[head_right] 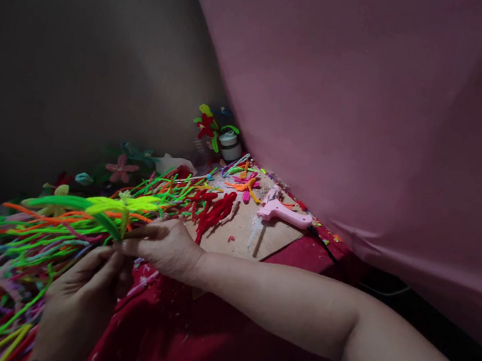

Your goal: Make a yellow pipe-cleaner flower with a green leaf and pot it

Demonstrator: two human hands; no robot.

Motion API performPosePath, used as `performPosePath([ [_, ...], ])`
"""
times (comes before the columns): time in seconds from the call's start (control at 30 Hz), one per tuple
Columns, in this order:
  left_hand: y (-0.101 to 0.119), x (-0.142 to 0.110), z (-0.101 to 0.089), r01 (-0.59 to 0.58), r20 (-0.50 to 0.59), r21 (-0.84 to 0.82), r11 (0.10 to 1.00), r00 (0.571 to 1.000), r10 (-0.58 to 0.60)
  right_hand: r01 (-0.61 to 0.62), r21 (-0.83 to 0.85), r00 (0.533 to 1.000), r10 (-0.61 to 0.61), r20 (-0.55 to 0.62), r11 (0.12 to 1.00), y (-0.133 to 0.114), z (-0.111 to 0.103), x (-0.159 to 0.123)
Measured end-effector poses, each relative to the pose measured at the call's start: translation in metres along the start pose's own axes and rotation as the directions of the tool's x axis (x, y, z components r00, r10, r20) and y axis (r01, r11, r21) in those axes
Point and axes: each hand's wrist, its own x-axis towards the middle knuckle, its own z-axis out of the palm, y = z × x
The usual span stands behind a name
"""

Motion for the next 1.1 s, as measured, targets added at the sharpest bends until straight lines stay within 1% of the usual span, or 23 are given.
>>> performPosePath([
  [0.07,0.0,0.003,-0.001,0.106,0.083,-0.176,0.979,0.992,-0.093,0.007,-0.018,0.998,-0.006,0.059,1.0,-0.005,-0.001,-0.001],
  [0.1,0.0,0.004,-0.001,0.14,0.115,-0.237,0.961,0.987,-0.116,0.031,-0.035,0.996,-0.028,0.081,0.999,-0.007,-0.001,-0.002],
  [0.17,-0.002,0.006,-0.002,0.17,0.149,-0.309,0.936,0.98,-0.129,0.094,-0.082,0.991,-0.085,0.108,0.992,-0.012,-0.002,-0.002],
  [0.23,-0.005,0.007,-0.003,0.183,0.173,-0.354,0.917,0.977,-0.128,0.127,-0.124,0.986,-0.113,0.119,0.984,-0.013,-0.002,-0.003],
  [0.3,-0.006,0.008,-0.005,0.219,0.217,-0.398,0.891,0.966,-0.14,0.104,-0.114,0.988,-0.089,0.129,0.988,-0.013,-0.003,-0.003],
  [0.37,-0.006,0.008,-0.006,0.265,0.258,-0.442,0.857,0.953,-0.162,0.037,-0.074,0.989,-0.026,0.145,0.997,-0.011,-0.003,-0.002],
  [0.47,-0.006,0.008,-0.008,0.31,0.291,-0.478,0.822,0.939,-0.185,-0.034,-0.048,0.985,0.042,0.17,0.998,-0.008,-0.004,-0.001],
  [0.63,-0.007,0.009,-0.013,0.345,0.315,-0.485,0.803,0.926,-0.208,-0.052,-0.034,0.982,0.057,0.18,0.998,-0.008,-0.004,-0.001],
  [0.73,-0.007,0.01,-0.015,0.384,0.355,-0.468,0.795,0.906,-0.229,-0.015,-0.014,0.978,0.017,0.209,1.0,-0.009,-0.004,-0.001],
  [0.8,-0.006,0.01,-0.016,0.411,0.388,-0.443,0.797,0.889,-0.244,0.028,-0.002,0.982,-0.027,0.189,1.0,-0.009,-0.003,-0.002],
  [0.83,-0.006,0.01,-0.015,0.411,0.384,-0.424,0.807,0.889,-0.25,0.04,0.006,0.984,-0.04,0.171,0.999,-0.009,-0.002,-0.002],
  [0.87,-0.006,0.009,-0.014,0.391,0.361,-0.398,0.83,0.898,-0.25,0.044,0.017,0.988,-0.046,0.148,0.999,-0.008,-0.002,-0.002],
  [0.9,-0.007,0.008,-0.013,0.338,0.31,-0.352,0.873,0.922,-0.232,0.047,0.029,0.991,-0.05,0.123,0.998,-0.006,-0.002,-0.002],
  [0.93,-0.008,0.007,-0.011,0.25,0.23,-0.275,0.928,0.955,-0.189,0.053,0.04,0.994,-0.056,0.096,0.998,-0.003,-0.002,-0.002],
  [0.97,-0.009,0.005,-0.008,0.132,0.134,-0.165,0.977,0.985,-0.111,0.063,0.039,0.996,-0.066,0.068,0.997,0.0,-0.002,-0.002],
  [1.0,-0.011,0.004,-0.006,0.007,0.039,-0.028,1.0,0.999,-0.006,0.078,0.029,0.996,-0.079,0.047,0.997,0.003,-0.002,-0.001],
  [1.03,-0.012,0.003,-0.005,-0.098,-0.034,0.111,0.989,0.994,0.102,0.094,0.019,0.995,-0.094,0.032,0.995,0.006,-0.002,-0.001],
  [1.07,-0.013,0.002,-0.004,-0.161,-0.075,0.218,0.963,0.981,0.181,0.111,0.015,0.994,-0.111,0.02,0.994,0.009,-0.002,-0.001],
  [1.1,-0.014,0.001,-0.003,-0.186,-0.087,0.267,0.946,0.972,0.216,0.12,0.015,0.993,-0.12,0.018,0.993,0.01,-0.002,-0.002],
])
